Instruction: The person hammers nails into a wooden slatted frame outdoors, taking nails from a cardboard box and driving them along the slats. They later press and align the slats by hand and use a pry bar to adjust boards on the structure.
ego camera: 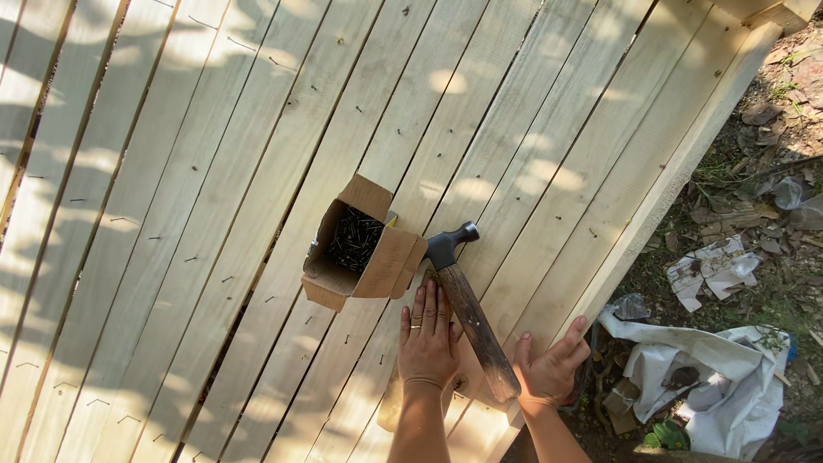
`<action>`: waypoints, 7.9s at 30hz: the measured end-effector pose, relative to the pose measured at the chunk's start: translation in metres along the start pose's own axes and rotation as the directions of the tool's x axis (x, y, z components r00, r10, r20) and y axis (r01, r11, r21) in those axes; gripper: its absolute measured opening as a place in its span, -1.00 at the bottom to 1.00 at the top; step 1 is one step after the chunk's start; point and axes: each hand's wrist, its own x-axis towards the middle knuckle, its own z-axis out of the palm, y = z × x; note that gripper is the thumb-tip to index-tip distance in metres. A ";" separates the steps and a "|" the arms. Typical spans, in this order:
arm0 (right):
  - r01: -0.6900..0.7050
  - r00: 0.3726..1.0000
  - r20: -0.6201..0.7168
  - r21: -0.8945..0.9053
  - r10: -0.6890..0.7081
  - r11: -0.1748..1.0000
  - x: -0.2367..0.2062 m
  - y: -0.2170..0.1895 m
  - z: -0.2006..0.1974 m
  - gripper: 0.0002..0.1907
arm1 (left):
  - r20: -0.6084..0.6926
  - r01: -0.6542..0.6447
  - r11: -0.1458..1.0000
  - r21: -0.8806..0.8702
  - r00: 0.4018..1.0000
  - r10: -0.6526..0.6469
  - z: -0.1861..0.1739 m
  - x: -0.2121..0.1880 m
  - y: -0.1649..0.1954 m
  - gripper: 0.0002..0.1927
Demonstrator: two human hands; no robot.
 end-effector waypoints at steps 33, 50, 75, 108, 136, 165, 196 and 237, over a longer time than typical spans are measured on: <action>0.259 0.723 0.586 0.259 -0.365 0.930 0.061 -0.166 0.000 -0.42 | -0.278 0.153 0.963 -0.220 0.937 -0.212 -0.081 0.033 -0.009 -0.38; 0.076 0.400 0.841 0.365 -0.363 0.928 -0.083 -0.142 -0.045 -0.47 | -0.369 0.499 0.798 -0.338 0.710 -0.600 -0.105 -0.172 -0.092 -0.22; 0.441 0.152 0.907 0.293 -0.393 0.848 -0.254 -0.150 -0.029 -0.30 | -0.438 0.864 0.486 -0.132 0.389 -0.811 -0.094 -0.420 -0.223 -0.45; 0.972 -0.184 0.190 0.181 -0.964 -0.150 -0.255 -0.096 0.033 -0.33 | -0.109 0.842 0.242 -0.483 0.217 -0.970 0.091 -0.456 -0.095 -0.41; 0.941 -0.257 0.323 0.298 -0.911 -0.160 -0.287 0.003 0.030 -0.42 | -0.202 0.799 0.341 -0.495 0.276 -0.940 0.093 -0.456 -0.085 -0.40; 0.838 -0.423 0.073 0.411 -0.903 -0.359 -0.293 -0.098 0.091 -0.54 | -0.353 0.690 0.629 -0.359 0.523 -0.776 0.073 -0.350 -0.219 -0.35; 0.709 -0.579 0.083 0.543 -0.811 -0.451 -0.280 -0.195 0.137 -0.63 | -0.297 0.818 0.512 -0.261 0.437 -0.849 0.042 -0.328 -0.284 -0.31; 0.929 -0.334 0.292 0.264 -0.896 -0.260 -0.291 -0.139 0.112 -0.30 | -0.324 0.821 0.501 -0.273 0.412 -0.852 0.064 -0.358 -0.227 -0.34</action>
